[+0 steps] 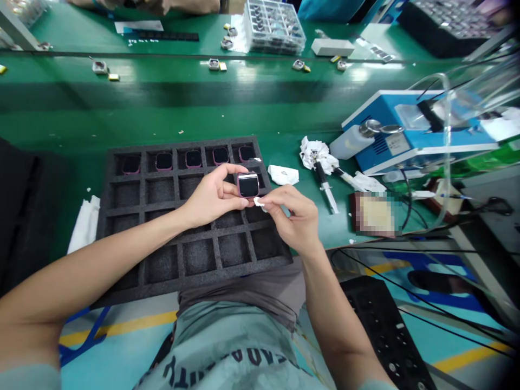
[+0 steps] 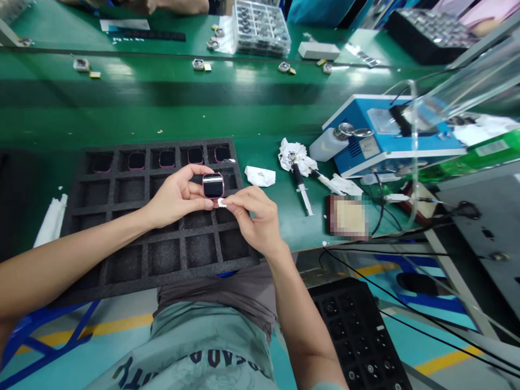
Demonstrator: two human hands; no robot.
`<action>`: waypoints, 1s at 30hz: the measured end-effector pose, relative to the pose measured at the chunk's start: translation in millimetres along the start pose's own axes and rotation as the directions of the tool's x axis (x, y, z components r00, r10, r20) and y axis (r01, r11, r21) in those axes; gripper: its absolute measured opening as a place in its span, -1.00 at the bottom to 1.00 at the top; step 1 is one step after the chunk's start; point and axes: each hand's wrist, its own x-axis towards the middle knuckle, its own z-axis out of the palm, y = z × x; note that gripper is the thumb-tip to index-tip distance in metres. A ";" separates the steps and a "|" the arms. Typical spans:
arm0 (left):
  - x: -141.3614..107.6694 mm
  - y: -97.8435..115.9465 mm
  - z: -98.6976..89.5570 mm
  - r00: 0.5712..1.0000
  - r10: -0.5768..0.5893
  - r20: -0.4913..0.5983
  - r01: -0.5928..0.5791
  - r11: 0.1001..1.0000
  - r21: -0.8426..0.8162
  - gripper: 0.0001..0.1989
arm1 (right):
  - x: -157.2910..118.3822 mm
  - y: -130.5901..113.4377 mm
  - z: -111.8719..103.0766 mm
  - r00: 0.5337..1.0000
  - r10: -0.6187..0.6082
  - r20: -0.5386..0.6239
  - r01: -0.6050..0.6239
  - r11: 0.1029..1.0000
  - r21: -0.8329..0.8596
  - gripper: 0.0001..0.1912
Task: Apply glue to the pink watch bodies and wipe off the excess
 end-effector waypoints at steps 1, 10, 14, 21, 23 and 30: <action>-0.2 -0.1 0.3 1.000 0.001 0.006 -0.001 1.000 0.007 -0.40 | -1.0 -1.3 -1.7 0.999 -0.015 -0.033 0.014 1.000 -0.028 -0.84; 0.2 -1.6 -2.7 0.999 0.000 0.053 -0.001 1.000 0.019 -0.42 | 9.6 13.7 5.9 0.985 -0.163 -0.059 0.144 0.959 -0.244 -0.80; 0.6 -1.8 -3.2 0.999 -0.009 0.048 0.007 1.000 0.028 -0.41 | 8.4 16.2 5.7 0.981 -0.183 -0.063 0.163 0.957 -0.238 -0.81; 0.5 -1.0 -3.0 0.996 -0.032 0.084 0.032 0.999 0.000 -0.40 | 9.8 14.4 2.0 0.986 -0.153 -0.058 0.136 0.961 -0.239 -0.81; 0.3 -0.7 -3.1 0.996 -0.035 0.083 0.036 0.999 -0.013 -0.39 | 10.0 14.3 2.4 0.986 -0.161 -0.048 0.147 0.966 -0.214 -0.82; 0.3 -0.2 -3.8 0.995 -0.030 0.092 0.030 1.000 0.001 -0.38 | 6.9 11.2 2.4 0.988 -0.145 -0.049 0.135 0.978 -0.158 -0.81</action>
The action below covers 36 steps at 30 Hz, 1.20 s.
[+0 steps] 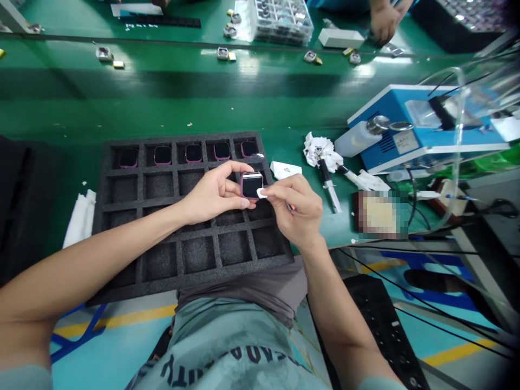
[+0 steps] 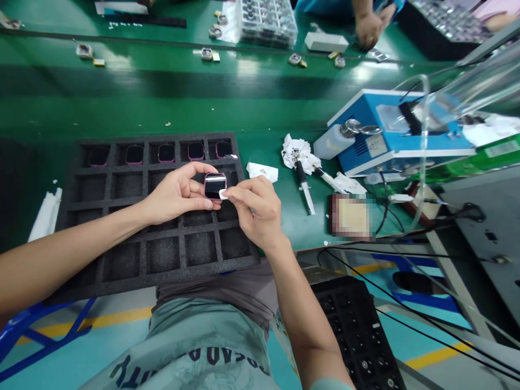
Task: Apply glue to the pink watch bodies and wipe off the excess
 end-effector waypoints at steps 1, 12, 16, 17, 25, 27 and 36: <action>0.0 0.1 0.0 1.000 0.003 0.005 -0.003 1.000 0.007 -0.37 | -0.4 -0.5 -0.3 1.000 0.004 0.010 -0.004 1.000 0.002 -0.81; -0.4 0.3 0.0 0.999 0.009 0.046 -0.010 1.000 0.022 -0.39 | -5.3 -2.0 -3.1 1.000 -0.005 0.024 0.005 1.000 0.012 -0.82; -2.6 0.9 1.9 0.994 -0.022 0.111 0.014 0.997 0.075 -0.41 | 2.9 11.9 -0.6 0.998 0.052 -0.026 -0.052 0.999 0.010 -0.82; -3.1 1.0 2.8 0.992 -0.025 0.124 0.015 0.996 0.085 -0.42 | 5.6 16.4 0.4 0.998 0.060 -0.024 -0.061 0.998 -0.015 -0.81; -2.6 2.8 6.8 0.994 -0.044 0.096 0.035 0.995 0.095 -0.42 | 7.0 23.4 -3.6 0.981 0.174 -0.091 -0.175 0.984 -0.013 -0.86; -2.0 3.2 7.0 0.996 -0.056 0.074 0.049 0.994 0.098 -0.42 | 5.4 18.6 -8.0 0.977 0.194 -0.093 -0.194 0.981 0.012 -0.87; -2.2 -1.5 8.9 0.998 -0.063 0.027 0.060 0.993 0.102 -0.36 | 13.7 -14.0 -20.6 0.987 0.144 0.077 -0.142 0.989 -0.029 -0.88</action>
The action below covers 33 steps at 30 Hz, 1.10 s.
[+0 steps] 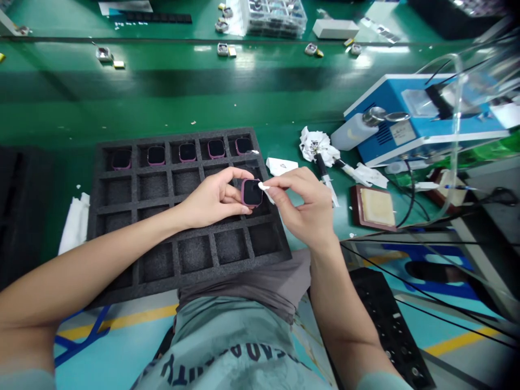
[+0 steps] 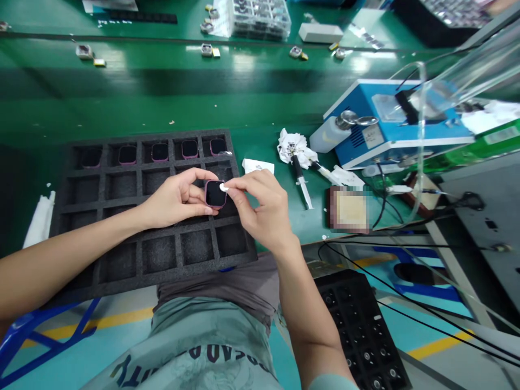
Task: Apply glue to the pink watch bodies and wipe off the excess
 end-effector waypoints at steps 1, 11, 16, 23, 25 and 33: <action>-0.1 -0.7 0.2 1.000 0.001 0.004 -0.001 1.000 0.019 -0.37 | 1.6 -1.8 1.1 0.999 -0.018 0.029 0.018 1.000 -0.021 -0.88; -1.0 -0.6 1.9 0.999 -0.040 -0.004 0.040 0.991 0.126 -0.40 | -1.2 -6.6 13.8 0.965 -0.092 0.245 0.104 0.994 -0.037 -0.80; -0.7 2.3 3.6 0.997 -0.066 -0.045 0.069 0.995 0.070 -0.38 | -16.7 -1.5 -3.7 0.953 -0.093 0.290 0.149 0.973 -0.175 -0.81; -0.4 1.0 2.8 0.997 -0.024 -0.069 0.029 0.997 0.072 -0.37 | -28.3 8.4 -19.4 0.986 -0.028 0.164 0.065 0.973 -0.222 -0.88; -0.5 1.4 2.6 0.997 -0.023 -0.069 0.029 0.996 0.081 -0.38 | -27.3 5.4 -16.2 0.989 -0.023 0.145 0.051 0.979 -0.196 -0.88; -0.6 1.1 2.8 0.998 -0.016 -0.062 0.020 0.998 0.058 -0.39 | -21.5 -3.2 -7.8 0.991 -0.026 0.130 0.045 0.988 -0.145 -0.86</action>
